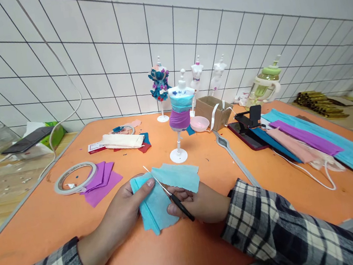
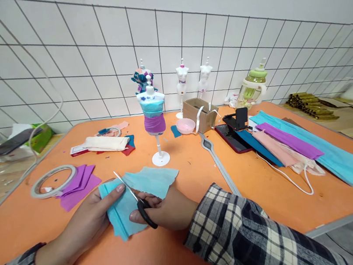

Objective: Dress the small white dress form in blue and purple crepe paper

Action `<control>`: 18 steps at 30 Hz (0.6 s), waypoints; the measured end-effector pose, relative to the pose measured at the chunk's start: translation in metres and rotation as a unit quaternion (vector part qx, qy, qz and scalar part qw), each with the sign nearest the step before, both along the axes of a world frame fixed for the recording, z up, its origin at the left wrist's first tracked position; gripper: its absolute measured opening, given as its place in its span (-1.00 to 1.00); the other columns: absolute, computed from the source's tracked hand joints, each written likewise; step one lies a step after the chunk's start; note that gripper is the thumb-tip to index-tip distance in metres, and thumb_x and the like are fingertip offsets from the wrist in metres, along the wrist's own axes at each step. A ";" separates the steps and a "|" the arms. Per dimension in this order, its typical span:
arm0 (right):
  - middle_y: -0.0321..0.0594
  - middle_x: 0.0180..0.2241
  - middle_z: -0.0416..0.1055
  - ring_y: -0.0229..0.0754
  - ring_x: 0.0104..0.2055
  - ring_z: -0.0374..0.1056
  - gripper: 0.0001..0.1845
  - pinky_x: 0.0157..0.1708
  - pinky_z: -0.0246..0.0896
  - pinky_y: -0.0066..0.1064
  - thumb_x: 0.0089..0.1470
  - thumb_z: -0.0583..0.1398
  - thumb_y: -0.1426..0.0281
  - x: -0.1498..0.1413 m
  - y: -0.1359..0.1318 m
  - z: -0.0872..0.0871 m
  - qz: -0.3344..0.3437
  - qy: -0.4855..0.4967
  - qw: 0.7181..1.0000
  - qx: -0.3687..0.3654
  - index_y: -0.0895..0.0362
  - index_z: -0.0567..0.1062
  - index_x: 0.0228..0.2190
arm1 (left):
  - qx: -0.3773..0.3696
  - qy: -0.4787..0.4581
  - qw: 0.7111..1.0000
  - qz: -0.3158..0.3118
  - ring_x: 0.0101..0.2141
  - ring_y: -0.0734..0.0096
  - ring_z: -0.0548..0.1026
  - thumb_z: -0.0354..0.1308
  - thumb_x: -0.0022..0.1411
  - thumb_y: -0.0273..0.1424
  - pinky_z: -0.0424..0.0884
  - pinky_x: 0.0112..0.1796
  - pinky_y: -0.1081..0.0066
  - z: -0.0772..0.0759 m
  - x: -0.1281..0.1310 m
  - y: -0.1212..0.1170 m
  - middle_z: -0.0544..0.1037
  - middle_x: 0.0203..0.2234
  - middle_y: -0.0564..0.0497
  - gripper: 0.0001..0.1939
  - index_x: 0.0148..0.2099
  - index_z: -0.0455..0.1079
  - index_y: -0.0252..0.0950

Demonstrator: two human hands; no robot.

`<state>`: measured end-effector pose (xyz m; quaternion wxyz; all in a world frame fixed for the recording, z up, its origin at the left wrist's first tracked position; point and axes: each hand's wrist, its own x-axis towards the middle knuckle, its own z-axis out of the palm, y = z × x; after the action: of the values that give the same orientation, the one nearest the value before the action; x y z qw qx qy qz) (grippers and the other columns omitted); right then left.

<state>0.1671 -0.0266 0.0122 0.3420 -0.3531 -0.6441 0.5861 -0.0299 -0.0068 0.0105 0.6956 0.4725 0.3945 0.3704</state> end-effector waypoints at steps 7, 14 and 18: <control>-0.40 -0.52 0.19 -0.30 -0.49 0.13 -0.53 -0.44 0.22 -0.40 -0.06 0.34 -0.01 0.002 -0.001 0.009 0.041 0.041 0.998 -0.038 0.06 0.31 -0.45 | -0.015 -0.053 0.998 0.025 -0.25 0.00 0.66 0.27 0.23 -0.13 0.56 -0.18 0.15 0.007 0.002 -0.002 0.70 -0.24 -0.18 -0.64 -0.11 0.60 -0.31; -0.31 -0.40 0.34 -0.21 -0.36 0.28 -0.55 -0.23 0.36 -0.29 -0.01 0.30 -0.04 0.002 -0.003 0.011 0.049 0.055 0.997 -0.012 0.07 0.39 -0.35 | -0.003 -0.019 0.999 0.043 -0.25 0.07 0.64 0.33 0.18 -0.16 0.55 -0.20 0.21 0.005 0.005 -0.002 0.69 -0.23 -0.16 -0.66 -0.14 0.54 -0.32; -0.26 -0.30 0.42 -0.14 -0.20 0.36 -0.59 -0.06 0.37 -0.22 0.03 0.31 0.05 0.001 -0.001 0.003 0.048 0.066 0.997 0.014 0.05 0.47 -0.20 | 0.006 -0.001 0.997 0.083 -0.26 0.14 0.63 0.36 0.15 -0.16 0.52 -0.23 0.27 0.005 0.006 -0.003 0.68 -0.24 -0.11 -0.67 -0.18 0.48 -0.30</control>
<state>0.1681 -0.0274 0.0152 0.3600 -0.2778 -0.6446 0.6146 -0.0238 -0.0096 0.0157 0.6603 0.4421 0.4290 0.4295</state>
